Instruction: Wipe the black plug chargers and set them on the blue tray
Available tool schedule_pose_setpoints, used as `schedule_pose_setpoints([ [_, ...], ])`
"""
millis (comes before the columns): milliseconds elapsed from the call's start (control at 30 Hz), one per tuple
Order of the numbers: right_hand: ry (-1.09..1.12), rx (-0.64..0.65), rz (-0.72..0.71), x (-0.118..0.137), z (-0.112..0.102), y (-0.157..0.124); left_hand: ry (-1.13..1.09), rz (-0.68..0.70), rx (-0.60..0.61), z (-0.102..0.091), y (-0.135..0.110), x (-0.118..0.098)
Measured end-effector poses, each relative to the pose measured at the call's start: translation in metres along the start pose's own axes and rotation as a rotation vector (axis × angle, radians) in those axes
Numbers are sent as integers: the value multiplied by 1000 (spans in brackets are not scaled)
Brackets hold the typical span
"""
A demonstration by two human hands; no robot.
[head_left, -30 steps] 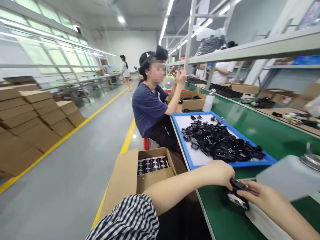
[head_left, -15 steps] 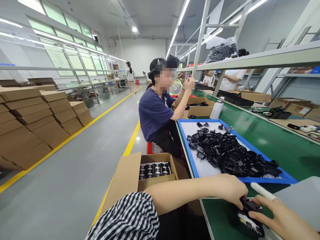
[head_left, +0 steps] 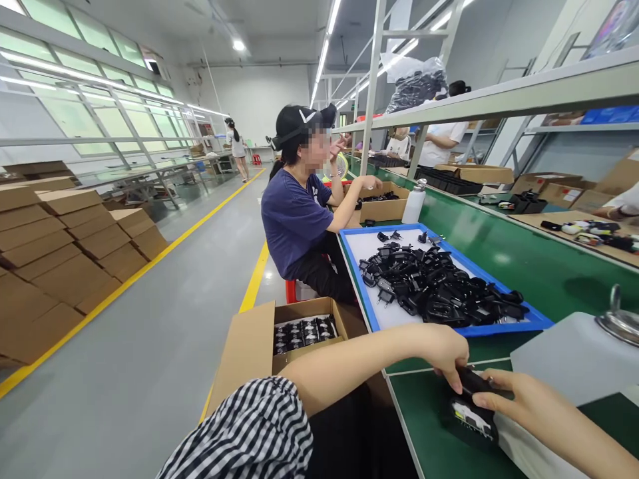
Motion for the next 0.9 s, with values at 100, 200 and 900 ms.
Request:
schedule_pose_setpoints([
  [100, -10, 163, 100, -3, 10, -4, 10, -19, -78, 0, -4, 3],
  [200, 9, 130, 139, 0, 7, -7, 54, -76, -78, 0, -4, 1],
  [900, -23, -39, 205, -4, -42, -17, 2, -592, -884, -18, -89, 121],
])
Point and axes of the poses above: each hand's wrist, its own y-axis towards the middle knuckle, its own z-axis out of the palm, x = y × z, the point moved 6 cm from there along y, towards the middle knuckle, and after that the axes turned 12 degrees about z, right-handed, at the moved point
